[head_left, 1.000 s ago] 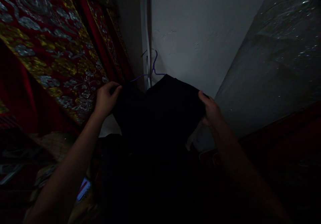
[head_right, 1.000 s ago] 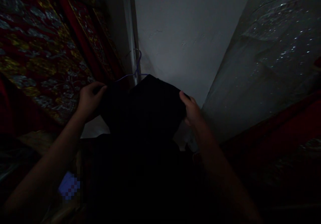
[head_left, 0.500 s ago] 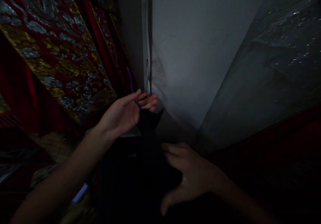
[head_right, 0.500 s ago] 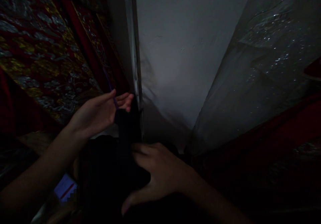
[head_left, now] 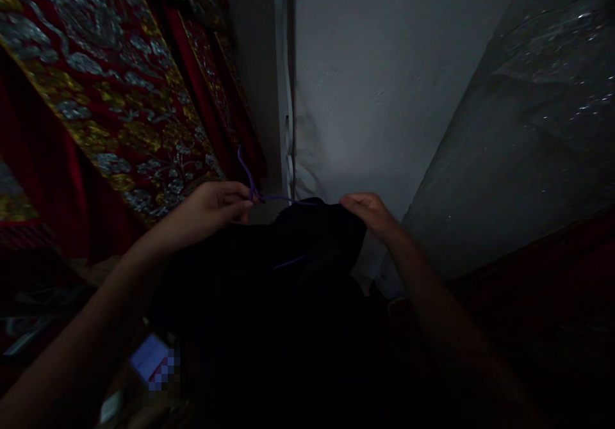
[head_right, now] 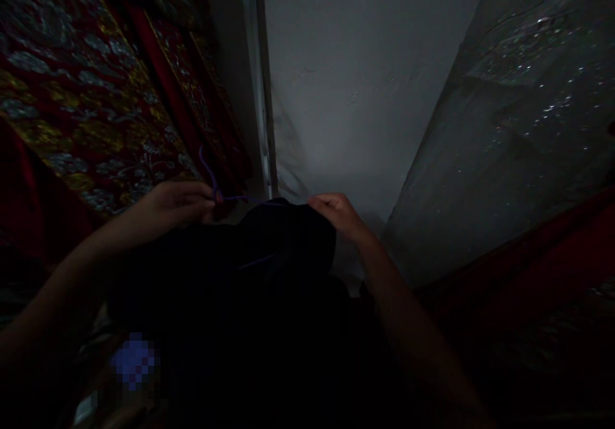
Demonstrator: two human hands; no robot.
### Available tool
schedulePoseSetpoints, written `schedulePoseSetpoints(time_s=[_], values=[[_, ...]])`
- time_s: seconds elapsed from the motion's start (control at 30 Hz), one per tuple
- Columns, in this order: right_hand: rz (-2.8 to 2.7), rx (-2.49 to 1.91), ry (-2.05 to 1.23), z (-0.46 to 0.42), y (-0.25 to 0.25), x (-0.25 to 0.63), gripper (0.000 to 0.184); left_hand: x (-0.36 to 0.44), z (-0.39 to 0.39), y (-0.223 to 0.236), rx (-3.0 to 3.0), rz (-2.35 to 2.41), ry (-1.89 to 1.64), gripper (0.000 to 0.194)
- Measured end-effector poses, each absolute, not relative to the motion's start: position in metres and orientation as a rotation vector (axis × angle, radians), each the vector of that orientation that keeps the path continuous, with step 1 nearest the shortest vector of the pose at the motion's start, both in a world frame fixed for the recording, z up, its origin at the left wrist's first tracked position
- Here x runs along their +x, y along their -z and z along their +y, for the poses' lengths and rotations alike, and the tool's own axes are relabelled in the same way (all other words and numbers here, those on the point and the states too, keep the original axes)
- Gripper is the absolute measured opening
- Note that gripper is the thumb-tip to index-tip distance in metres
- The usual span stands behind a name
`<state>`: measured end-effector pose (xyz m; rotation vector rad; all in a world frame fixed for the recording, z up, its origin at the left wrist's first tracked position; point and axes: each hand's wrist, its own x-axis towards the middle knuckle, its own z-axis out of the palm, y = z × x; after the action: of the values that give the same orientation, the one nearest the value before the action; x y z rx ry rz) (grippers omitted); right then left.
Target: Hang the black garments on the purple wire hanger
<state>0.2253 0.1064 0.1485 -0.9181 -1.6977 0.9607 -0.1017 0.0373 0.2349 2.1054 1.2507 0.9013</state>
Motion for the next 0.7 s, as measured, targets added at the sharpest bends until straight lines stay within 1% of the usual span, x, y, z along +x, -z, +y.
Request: schedulePoseSetpoints(time_s=[0.1, 0.17, 0.27, 0.37, 0.4, 0.47, 0.5, 0.57, 0.63, 0.7], values=[[-1.571, -0.832, -1.125, 0.115, -0.178, 0.224, 0.045, -0.109, 0.064, -0.237, 2.187, 1.337, -1.259, 0.027], [-1.516, -0.777, -1.144, 0.12, -0.198, 0.218, 0.042, -0.112, 0.081, -0.239, 2.224, 1.44, -1.47, 0.026], [-1.4, -0.743, -1.046, 0.127, -0.226, 0.21, 0.038, -0.11, 0.096, -0.24, 2.251, 1.558, -1.769, 0.025], [-1.304, -0.737, -0.908, 0.13, -0.251, 0.21, 0.036, -0.101, 0.089, -0.24, 2.26, 1.586, -2.05, 0.028], [-1.28, -0.741, -0.875, 0.13, -0.26, 0.213, 0.036, -0.097, 0.083, -0.239, 2.278, 1.578, -2.129, 0.03], [-1.251, -0.765, -0.806, 0.127, -0.278, 0.219, 0.044, -0.092, 0.069, -0.238, 2.303, 1.543, -2.264, 0.036], [-1.243, -0.781, -0.763, 0.125, -0.286, 0.222, 0.05, -0.092, 0.064, -0.237, 2.304, 1.523, -2.269, 0.041], [-1.245, -0.798, -0.68, 0.12, -0.299, 0.227, 0.054, -0.097, 0.06, -0.232, 2.26, 1.507, -2.129, 0.048], [-1.272, -0.799, -0.64, 0.115, -0.301, 0.228, 0.051, -0.107, 0.065, -0.223, 2.18, 1.51, -1.857, 0.049], [-1.305, -0.791, -0.619, 0.112, -0.292, 0.225, 0.048, -0.116, 0.075, -0.206, 2.19, 1.486, -1.521, 0.051]])
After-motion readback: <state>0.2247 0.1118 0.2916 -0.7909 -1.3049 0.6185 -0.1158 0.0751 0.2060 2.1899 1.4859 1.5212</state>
